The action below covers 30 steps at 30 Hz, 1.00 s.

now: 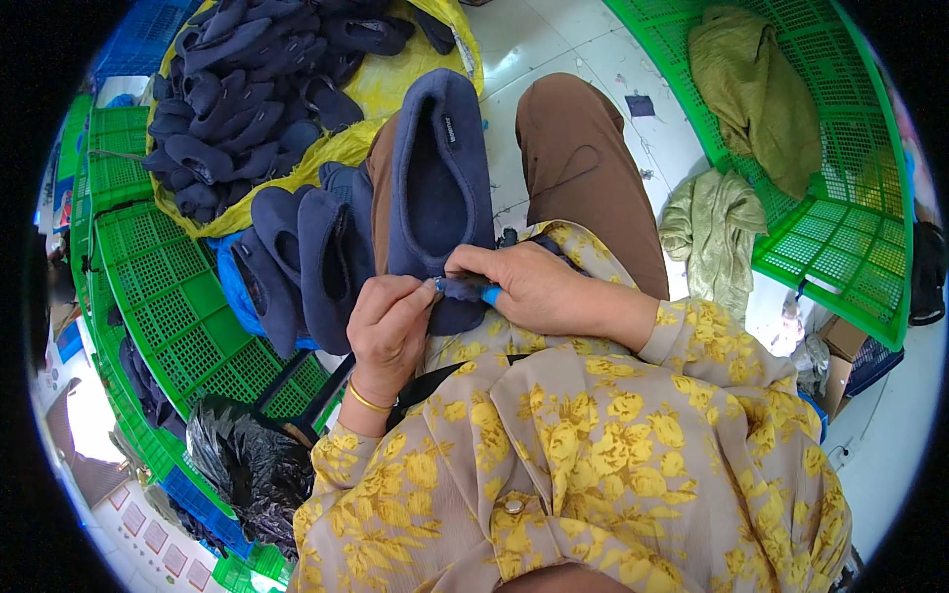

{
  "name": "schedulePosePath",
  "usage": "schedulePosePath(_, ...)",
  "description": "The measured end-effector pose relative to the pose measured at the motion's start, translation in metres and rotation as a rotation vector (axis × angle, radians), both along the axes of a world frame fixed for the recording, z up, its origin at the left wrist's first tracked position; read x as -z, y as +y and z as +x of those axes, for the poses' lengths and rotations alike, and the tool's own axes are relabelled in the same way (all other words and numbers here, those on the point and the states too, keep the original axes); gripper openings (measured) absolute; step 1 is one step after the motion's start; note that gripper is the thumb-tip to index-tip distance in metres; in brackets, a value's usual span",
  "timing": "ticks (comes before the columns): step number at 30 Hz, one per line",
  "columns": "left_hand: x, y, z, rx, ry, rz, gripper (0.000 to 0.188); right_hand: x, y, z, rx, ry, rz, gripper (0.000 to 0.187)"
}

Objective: The person sits on the floor and uses a blue utility knife to trim excess fabric or threads from the edges of dark blue slip-on shoes. They handle the shoes one at a time, rotating them to access different edges, and place trimmed pieces aside.

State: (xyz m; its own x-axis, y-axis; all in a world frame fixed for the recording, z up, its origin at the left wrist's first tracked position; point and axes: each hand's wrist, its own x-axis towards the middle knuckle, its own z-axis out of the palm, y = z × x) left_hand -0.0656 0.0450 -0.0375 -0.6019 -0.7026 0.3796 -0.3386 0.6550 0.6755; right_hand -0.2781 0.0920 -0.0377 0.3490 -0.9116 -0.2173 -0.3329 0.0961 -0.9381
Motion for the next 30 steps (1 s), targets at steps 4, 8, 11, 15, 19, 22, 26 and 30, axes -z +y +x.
schedulePosePath(4,0.002,0.001,-0.002,-0.016,0.021,-0.01,0.022,-0.01,-0.004,0.003,0.035,-0.004,0.118,0.028)
schedulePosePath(8,0.004,0.002,-0.003,-0.016,0.033,-0.015,0.022,-0.013,-0.004,0.003,0.066,-0.092,0.299,0.017)
schedulePosePath(11,0.003,0.005,-0.004,-0.028,0.023,-0.038,0.024,-0.017,-0.008,0.001,0.083,-0.14,0.406,0.015)
schedulePosePath(15,0.004,0.007,-0.006,-0.025,0.028,-0.058,0.025,-0.018,-0.01,0.006,0.13,-0.153,0.381,0.014)
schedulePosePath(19,0.007,0.008,-0.007,-0.005,0.041,-0.055,0.027,-0.021,-0.017,0.012,0.076,-0.115,0.224,0.013)
schedulePosePath(22,0.004,0.008,-0.008,-0.029,0.03,-0.022,0.025,-0.023,-0.024,0.007,-0.012,-0.068,0.258,0.013)
schedulePosePath(26,0.0,0.01,-0.008,-0.105,0.07,0.082,0.023,-0.017,-0.022,-0.002,-0.034,0.001,0.064,0.018)
schedulePosePath(30,-0.003,0.008,-0.006,-0.157,0.071,0.196,0.022,-0.025,-0.016,-0.001,0.003,0.247,-0.261,0.025)
